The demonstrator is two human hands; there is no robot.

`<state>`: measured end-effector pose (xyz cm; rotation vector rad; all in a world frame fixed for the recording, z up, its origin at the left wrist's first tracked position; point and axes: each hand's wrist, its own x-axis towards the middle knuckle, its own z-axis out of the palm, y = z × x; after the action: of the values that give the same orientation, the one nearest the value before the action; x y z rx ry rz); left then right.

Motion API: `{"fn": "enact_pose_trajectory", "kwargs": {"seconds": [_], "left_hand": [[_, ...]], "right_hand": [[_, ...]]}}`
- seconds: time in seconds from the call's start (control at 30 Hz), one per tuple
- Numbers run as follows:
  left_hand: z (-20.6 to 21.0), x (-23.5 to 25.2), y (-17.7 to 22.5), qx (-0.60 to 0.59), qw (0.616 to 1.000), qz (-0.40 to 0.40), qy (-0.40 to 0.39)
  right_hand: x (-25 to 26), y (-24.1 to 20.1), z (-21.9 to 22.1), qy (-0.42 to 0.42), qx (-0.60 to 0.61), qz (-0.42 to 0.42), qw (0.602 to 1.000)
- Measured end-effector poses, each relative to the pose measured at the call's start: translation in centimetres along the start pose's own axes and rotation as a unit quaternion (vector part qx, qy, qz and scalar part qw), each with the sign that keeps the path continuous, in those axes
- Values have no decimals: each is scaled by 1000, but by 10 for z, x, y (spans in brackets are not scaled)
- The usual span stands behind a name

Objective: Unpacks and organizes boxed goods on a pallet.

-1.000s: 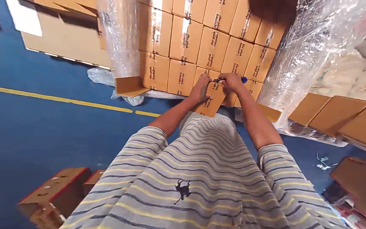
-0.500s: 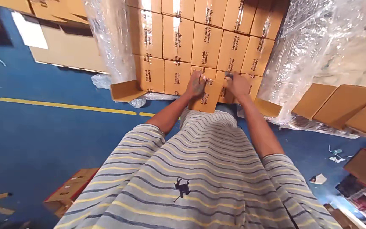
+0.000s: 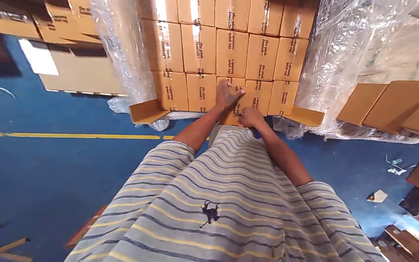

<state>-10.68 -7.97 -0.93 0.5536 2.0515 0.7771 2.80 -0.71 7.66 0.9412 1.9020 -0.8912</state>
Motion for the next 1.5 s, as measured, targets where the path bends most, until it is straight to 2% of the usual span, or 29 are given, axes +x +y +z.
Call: {"fn": "enact_pose_trajectory", "kwargs": {"seconds": [0.07, 0.17, 0.27, 0.33, 0.4, 0.47, 0.57, 0.67, 0.8, 0.97, 1.13, 1.2, 1.3, 1.33, 1.4, 1.47, 1.5], "left_hand": [[-4, 3, 5, 10, 998, -55, -7], [-13, 12, -7, -55, 997, -55, -24], [-22, 13, -23, -155, 987, 12, -36], [-23, 10, -30, -174, 983, 37, -33], [-20, 9, -27, -122, 993, 2, -7], [-14, 9, -26, -82, 994, -57, 39], [1, 1, -25, -153, 965, -152, 148], [11, -5, -14, -226, 930, -193, 218], [14, -8, -15, -230, 928, -199, 215], [11, -10, -9, -236, 930, -202, 198], [12, -9, -8, -244, 923, -215, 203], [12, -7, -8, -254, 918, -223, 208], [9, -11, -5, -279, 910, -229, 205], [7, -12, -5, -291, 911, -219, 194], [3, -16, -15, -326, 913, -182, 165], [-4, -23, -34, -368, 913, -129, 120], [-8, -26, -44, -376, 916, -102, 95]], "right_hand": [[9, 17, 16, 20, 105, 1, 994], [42, 33, 36, 55, 294, -22, 954], [56, 28, 32, 71, 340, -29, 937], [58, 24, 30, 92, 342, -29, 935], [52, 22, 30, 128, 326, -21, 936], [32, 26, 42, 195, 320, 20, 927], [5, 45, 86, 277, 393, 118, 869], [15, 68, 126, 271, 480, 130, 824], [31, 75, 122, 275, 474, 105, 830], [35, 72, 84, 277, 382, 118, 874], [36, 70, 71, 266, 335, 134, 894], [32, 71, 75, 241, 279, 110, 923], [10, 83, 110, 163, 222, 24, 961], [4, 88, 122, 166, 228, 15, 959], [-4, 92, 133, 226, 280, 39, 932], [-2, 87, 120, 292, 312, 73, 901], [3, 82, 106, 317, 294, 79, 898]]}}
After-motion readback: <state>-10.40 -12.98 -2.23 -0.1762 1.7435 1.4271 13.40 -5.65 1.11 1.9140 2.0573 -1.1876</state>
